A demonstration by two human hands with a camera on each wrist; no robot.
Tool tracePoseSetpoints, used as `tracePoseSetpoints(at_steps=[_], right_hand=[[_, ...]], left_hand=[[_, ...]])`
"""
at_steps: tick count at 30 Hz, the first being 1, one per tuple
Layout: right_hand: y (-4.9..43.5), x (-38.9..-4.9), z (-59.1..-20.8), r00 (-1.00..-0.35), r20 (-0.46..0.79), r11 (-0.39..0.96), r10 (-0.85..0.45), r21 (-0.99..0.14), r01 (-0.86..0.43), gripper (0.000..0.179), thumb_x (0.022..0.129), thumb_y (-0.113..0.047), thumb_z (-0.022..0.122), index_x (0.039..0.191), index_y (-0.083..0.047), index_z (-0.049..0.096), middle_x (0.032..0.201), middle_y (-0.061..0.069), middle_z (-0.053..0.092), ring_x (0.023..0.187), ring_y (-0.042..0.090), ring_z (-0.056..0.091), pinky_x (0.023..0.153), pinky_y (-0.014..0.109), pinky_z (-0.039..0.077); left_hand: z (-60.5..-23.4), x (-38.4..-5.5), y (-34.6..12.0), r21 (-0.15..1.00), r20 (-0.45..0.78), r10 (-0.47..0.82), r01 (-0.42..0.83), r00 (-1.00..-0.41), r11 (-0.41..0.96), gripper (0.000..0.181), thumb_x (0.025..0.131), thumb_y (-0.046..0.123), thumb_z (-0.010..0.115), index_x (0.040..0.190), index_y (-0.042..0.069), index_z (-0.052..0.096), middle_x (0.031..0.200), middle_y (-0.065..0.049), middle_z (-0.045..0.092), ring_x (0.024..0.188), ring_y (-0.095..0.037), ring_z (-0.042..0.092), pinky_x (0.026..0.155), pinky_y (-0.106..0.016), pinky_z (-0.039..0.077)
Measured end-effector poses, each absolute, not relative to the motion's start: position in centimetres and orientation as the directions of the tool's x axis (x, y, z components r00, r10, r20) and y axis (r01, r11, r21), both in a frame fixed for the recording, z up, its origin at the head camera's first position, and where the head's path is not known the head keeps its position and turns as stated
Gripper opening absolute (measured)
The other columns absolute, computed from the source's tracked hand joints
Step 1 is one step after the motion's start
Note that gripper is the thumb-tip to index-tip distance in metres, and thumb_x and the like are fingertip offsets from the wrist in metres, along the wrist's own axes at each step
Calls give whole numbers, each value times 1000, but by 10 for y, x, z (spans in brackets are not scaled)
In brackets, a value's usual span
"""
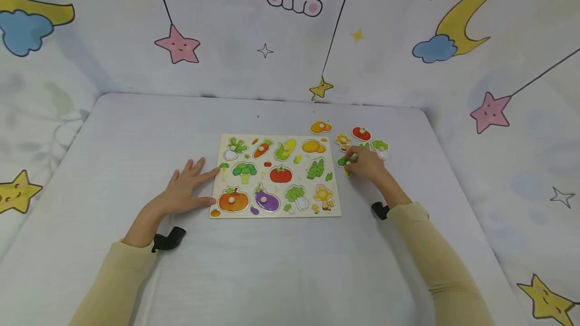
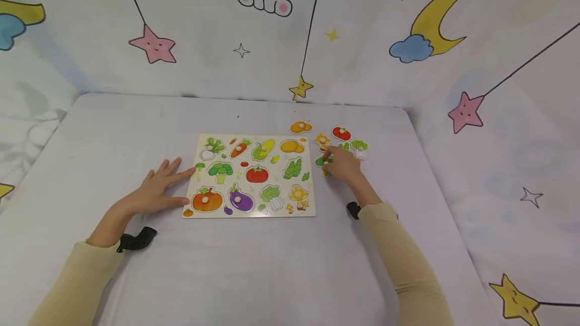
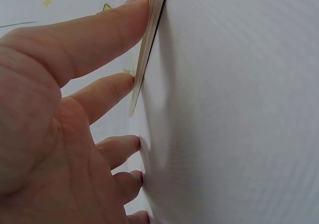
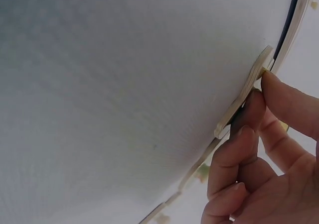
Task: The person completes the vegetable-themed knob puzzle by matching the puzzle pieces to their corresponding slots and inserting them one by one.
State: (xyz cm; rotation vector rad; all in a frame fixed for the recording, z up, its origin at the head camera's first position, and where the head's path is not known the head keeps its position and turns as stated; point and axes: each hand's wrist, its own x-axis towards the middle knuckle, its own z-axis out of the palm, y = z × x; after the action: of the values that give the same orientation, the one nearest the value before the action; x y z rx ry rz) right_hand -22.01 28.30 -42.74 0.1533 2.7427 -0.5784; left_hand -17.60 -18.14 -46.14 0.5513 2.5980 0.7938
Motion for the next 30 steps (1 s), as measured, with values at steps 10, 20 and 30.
tracePoseSetpoints(at_steps=[10,20,30], right_hand=[[281,-220,-424,-942,-331,911,59,-367,186,16,88,-18,71,96,-6,64,96,12,63,84,24,53,65,30,40],[279,-215,-418,-953,-295,888,70,-418,194,18,90,-19,68,99,-5,64,95,13,63,82,24,55,64,30,42],[208,-224,-405,-965,-245,861,-90,-506,48,15,89,-20,71,98,-10,67,89,8,65,78,21,55,63,26,44]], left_hand=[[-460,-175,-181,591,-208,464,267,-861,761,76,85,33,73,149,10,39,160,-31,9,146,-54,-5,112,-72,-6],[-457,-175,-177,586,-217,466,267,-858,765,76,85,34,73,149,10,40,159,-32,9,145,-55,-3,111,-73,-4],[-458,-176,-179,580,-218,456,262,-863,772,76,84,35,74,148,10,41,159,-31,10,145,-55,-2,112,-73,-4]])
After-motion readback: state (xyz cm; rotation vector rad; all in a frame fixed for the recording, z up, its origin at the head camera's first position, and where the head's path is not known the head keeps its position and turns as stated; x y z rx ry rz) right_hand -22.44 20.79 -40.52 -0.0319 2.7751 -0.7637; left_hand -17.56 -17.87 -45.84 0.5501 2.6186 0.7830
